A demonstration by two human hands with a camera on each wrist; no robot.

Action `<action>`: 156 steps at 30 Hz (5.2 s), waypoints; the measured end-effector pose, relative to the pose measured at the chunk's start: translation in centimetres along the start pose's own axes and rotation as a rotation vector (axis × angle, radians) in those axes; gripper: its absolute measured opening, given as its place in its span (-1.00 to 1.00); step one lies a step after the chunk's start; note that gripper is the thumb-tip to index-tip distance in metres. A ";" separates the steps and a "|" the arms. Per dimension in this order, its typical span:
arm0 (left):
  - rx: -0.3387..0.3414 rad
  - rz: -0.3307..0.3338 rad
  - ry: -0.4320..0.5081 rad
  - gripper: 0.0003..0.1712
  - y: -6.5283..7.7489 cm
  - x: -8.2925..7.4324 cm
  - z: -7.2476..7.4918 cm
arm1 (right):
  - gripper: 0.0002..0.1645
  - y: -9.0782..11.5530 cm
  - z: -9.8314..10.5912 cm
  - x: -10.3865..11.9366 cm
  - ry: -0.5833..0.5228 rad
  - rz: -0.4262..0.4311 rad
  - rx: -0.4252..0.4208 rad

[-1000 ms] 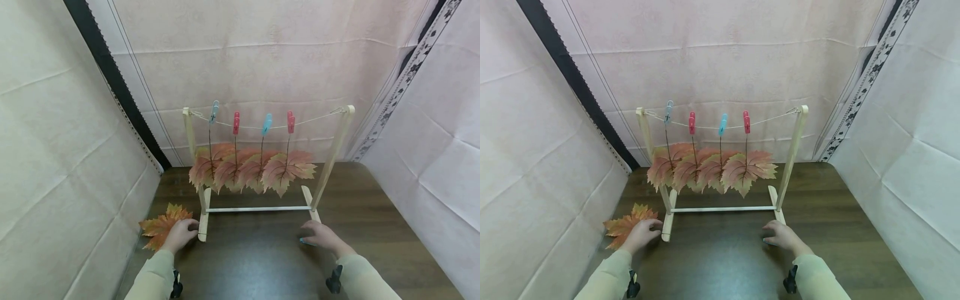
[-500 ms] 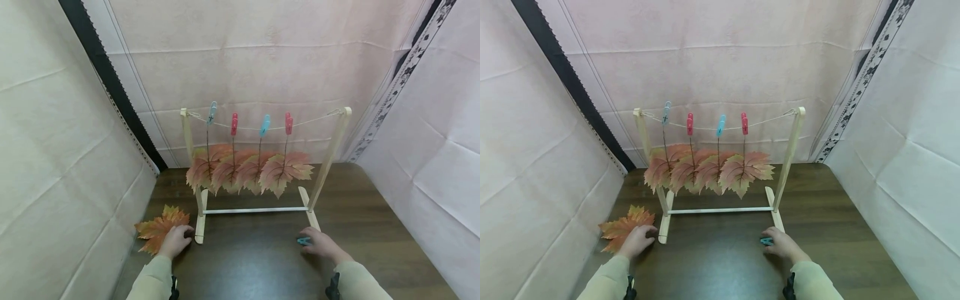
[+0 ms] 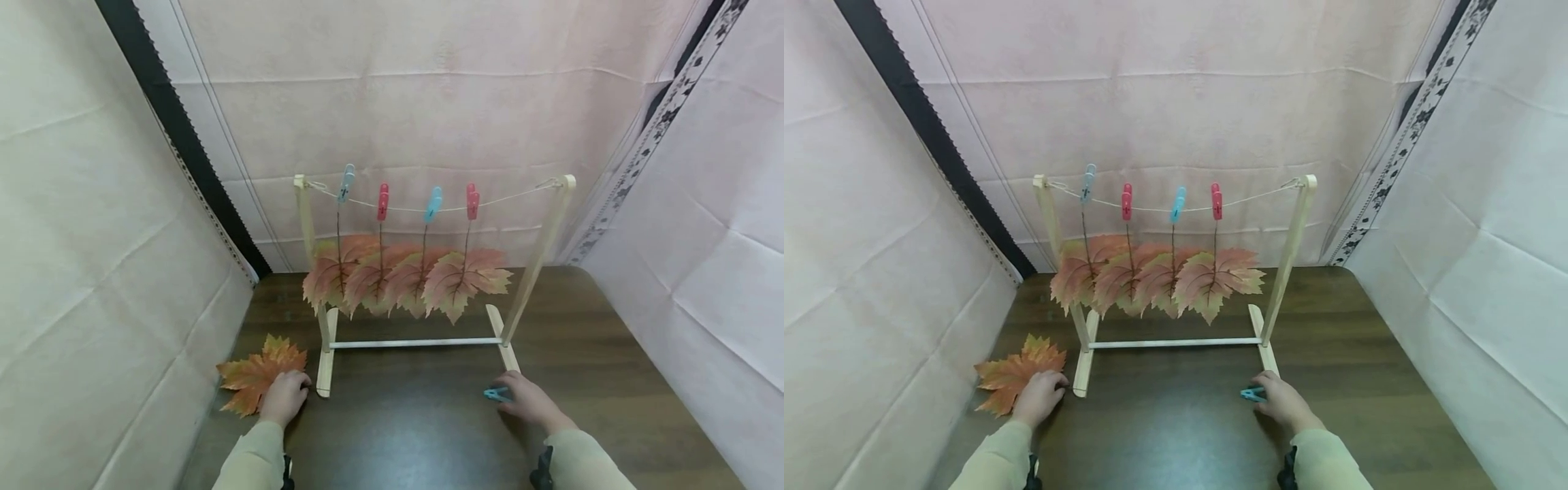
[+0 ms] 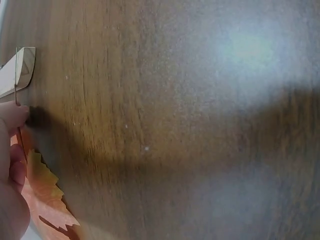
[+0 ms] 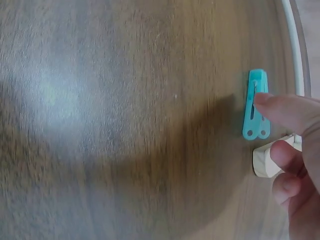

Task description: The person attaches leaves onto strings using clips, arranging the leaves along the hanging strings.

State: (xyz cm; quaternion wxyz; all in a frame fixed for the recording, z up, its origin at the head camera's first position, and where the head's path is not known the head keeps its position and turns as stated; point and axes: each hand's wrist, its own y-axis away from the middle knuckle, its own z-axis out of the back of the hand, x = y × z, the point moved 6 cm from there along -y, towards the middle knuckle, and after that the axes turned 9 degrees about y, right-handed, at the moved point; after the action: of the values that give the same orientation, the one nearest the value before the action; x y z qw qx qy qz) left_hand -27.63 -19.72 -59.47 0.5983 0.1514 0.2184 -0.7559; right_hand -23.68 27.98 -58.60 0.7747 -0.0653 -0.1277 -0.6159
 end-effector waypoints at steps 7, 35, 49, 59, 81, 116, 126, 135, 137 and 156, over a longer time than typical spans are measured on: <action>-0.037 -0.006 0.026 -0.93 -0.4 0.1 1.0 | -0.63 0.1 -0.2 -0.7 0.062 -0.075 0.051; -0.344 -0.136 0.131 -0.93 -2.9 -4.6 8.4 | -0.67 -1.0 4.4 -1.2 -0.084 -0.105 -0.016; -0.315 -0.280 0.135 -0.93 -3.3 -10.6 10.5 | -0.58 -1.6 9.9 -0.9 -0.036 -0.032 -0.213; -0.139 -0.304 0.255 -0.95 -2.7 -14.5 10.1 | -0.58 -1.7 13.1 0.6 -0.065 -0.022 -0.301; -0.009 -0.305 0.442 -0.86 -4.8 -21.7 7.4 | -0.56 -1.6 18.5 2.8 -0.100 -0.001 -0.503; 0.004 -0.240 0.582 -0.70 -10.7 -32.0 10.4 | -0.51 -0.9 27.6 6.0 -0.328 -0.108 -0.683; -0.010 -0.190 0.640 -0.69 -12.1 -32.9 11.7 | -0.50 -1.0 29.9 6.8 -0.436 -0.124 -0.726; -0.050 -0.203 0.701 -0.72 -13.2 -34.5 12.8 | -0.49 -1.4 32.1 8.1 -0.500 -0.121 -0.721; -0.052 -0.215 0.710 -0.72 -13.2 -35.1 12.9 | -0.51 -1.4 32.6 8.3 -0.482 -0.115 -0.732; -0.070 -0.236 0.524 -0.74 -14.8 -39.5 12.7 | -0.54 -2.1 35.3 10.3 -0.505 -0.055 -0.771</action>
State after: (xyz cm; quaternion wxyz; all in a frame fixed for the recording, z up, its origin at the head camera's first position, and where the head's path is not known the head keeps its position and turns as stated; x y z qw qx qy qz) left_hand -32.16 9.71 -26.96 0.4345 0.2941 0.4076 -0.7473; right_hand -27.74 26.90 -22.00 0.6217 -0.4933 -0.0758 -0.6037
